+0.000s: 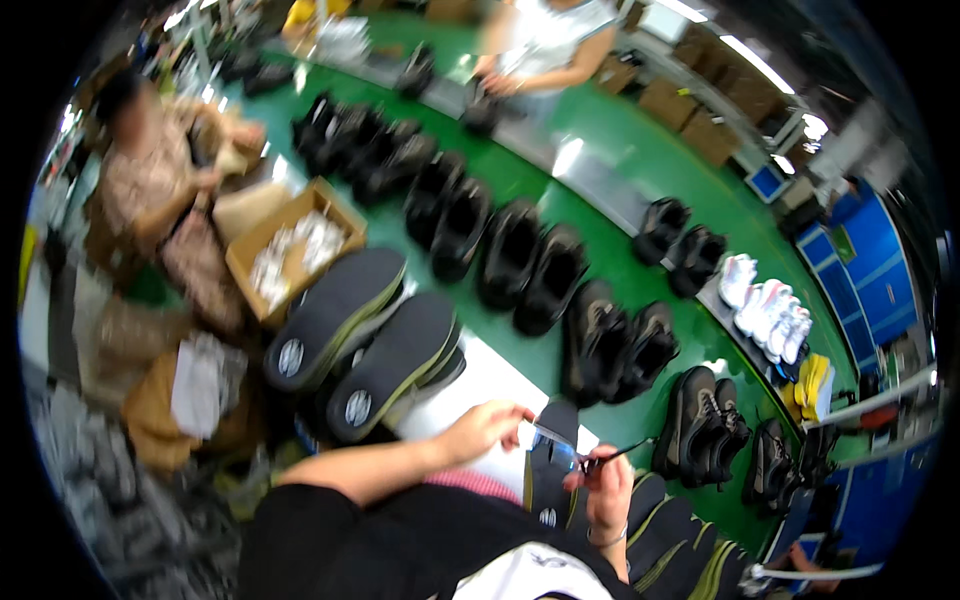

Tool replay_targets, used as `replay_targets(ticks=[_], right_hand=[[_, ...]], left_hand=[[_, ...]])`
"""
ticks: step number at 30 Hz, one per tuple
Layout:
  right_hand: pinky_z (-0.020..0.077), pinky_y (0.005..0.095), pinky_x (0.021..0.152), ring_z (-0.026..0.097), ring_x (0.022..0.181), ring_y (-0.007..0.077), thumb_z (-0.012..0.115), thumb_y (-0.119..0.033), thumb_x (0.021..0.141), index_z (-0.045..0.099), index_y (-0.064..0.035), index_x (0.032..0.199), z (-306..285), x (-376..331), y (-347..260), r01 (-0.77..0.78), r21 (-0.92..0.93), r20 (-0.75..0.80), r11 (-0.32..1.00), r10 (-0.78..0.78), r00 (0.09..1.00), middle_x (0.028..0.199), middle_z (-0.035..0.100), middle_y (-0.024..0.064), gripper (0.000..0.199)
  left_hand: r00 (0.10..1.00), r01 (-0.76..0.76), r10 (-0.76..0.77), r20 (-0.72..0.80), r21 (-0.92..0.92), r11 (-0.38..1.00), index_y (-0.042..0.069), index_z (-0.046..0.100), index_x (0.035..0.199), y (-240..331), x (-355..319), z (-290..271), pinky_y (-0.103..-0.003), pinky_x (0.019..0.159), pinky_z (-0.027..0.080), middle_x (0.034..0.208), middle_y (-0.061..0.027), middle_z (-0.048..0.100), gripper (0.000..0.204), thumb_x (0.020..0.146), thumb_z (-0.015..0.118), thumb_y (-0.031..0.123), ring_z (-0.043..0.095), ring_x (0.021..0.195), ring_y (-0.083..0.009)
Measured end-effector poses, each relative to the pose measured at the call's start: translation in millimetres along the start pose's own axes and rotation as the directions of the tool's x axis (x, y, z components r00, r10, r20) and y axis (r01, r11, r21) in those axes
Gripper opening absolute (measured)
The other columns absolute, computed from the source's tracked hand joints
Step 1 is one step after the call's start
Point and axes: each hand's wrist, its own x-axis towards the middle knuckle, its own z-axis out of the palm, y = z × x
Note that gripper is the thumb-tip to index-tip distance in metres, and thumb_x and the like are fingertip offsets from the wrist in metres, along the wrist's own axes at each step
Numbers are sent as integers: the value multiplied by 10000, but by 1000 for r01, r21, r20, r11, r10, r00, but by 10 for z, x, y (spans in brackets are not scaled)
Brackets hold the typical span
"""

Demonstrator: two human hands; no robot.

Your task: The person retrieves shoe insoles from a shelf and fits them into black shoes on a conveyor belt, occasionally adjusting their glasses.

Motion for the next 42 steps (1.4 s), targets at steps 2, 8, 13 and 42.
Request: replay_targets(ticks=[2,8,13,42], right_hand=[[508,312,555,596,654,201,459,-165,878,505,27,938,-25,25,52,-45,187,146,981,17,989,850,557,113,206],[511,305,560,589,615,167,521,-112,840,541,19,892,102,101,92,-360,-35,201,932,360,911,762,564,68,142],[477,225,525,567,573,122,544,-100,826,516,-18,832,355,239,48,-371,-194,191,908,406,894,698,555,36,87],[448,261,613,562,687,136,540,-159,815,536,11,960,-765,654,278,-234,-682,-244,693,86,966,796,588,82,223]], left_hand=[[997,-35,34,-64,-13,999,-13,538,978,68,-107,13,-231,574,446,689,-75,533,397,903,304,299,535,592,-116],[995,-63,61,-75,-32,997,-22,566,906,-164,-310,-149,-220,530,460,818,-72,530,500,869,409,452,532,629,-118],[942,-168,266,-205,396,903,12,585,864,-333,-453,-183,-276,654,460,871,-93,538,244,802,574,248,545,742,-163],[623,614,498,-604,771,167,70,546,1045,-122,-181,-1144,-400,702,462,1068,-103,519,368,806,522,349,560,870,-318]])
